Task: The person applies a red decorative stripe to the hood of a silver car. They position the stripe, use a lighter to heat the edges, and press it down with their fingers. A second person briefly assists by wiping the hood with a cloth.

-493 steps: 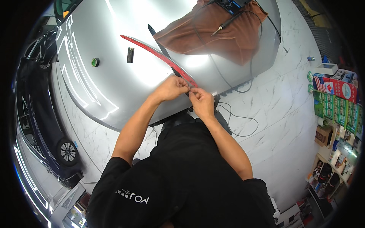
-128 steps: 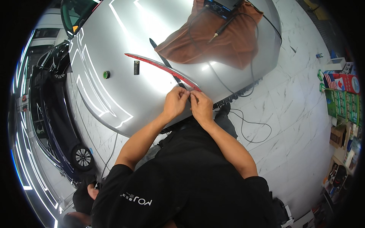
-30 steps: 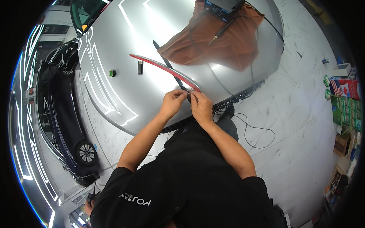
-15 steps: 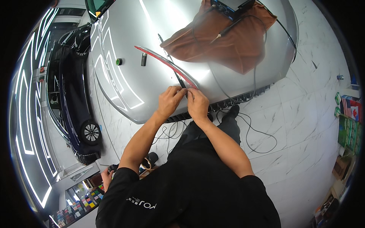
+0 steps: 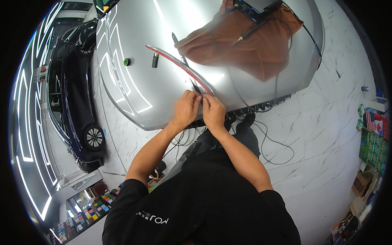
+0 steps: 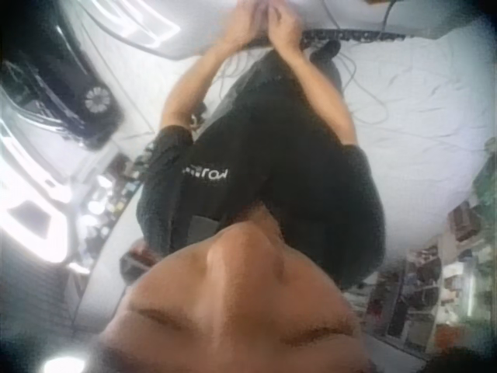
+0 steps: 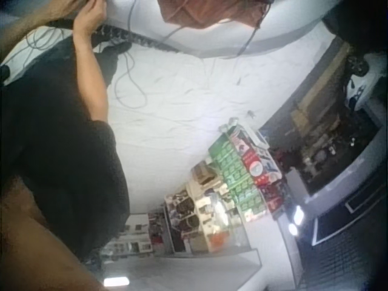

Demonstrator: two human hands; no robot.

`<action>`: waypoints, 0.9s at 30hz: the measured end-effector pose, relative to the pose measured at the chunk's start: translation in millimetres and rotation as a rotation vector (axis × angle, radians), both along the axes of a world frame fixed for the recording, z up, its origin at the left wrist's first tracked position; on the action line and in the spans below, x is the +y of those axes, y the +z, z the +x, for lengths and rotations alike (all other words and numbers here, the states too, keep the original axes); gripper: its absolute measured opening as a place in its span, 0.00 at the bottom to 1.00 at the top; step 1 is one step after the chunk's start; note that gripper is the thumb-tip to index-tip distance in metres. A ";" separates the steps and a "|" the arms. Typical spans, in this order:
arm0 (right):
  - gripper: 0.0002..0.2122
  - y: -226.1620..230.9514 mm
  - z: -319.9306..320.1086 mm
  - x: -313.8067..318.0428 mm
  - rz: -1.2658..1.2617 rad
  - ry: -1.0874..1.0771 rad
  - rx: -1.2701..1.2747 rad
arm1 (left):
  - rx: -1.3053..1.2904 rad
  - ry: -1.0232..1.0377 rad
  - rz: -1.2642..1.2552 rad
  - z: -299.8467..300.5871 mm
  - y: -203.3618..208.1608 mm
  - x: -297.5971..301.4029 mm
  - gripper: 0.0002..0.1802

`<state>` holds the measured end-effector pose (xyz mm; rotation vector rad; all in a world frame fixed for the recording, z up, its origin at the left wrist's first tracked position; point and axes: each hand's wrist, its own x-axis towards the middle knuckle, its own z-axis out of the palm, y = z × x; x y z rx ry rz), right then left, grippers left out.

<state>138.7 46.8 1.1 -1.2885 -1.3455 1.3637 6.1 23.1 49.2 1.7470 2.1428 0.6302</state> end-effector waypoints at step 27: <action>0.08 2.6 4.7 1.9 -0.066 0.051 0.063 | 0.263 -0.434 0.065 -26.5 27.9 15.6 0.07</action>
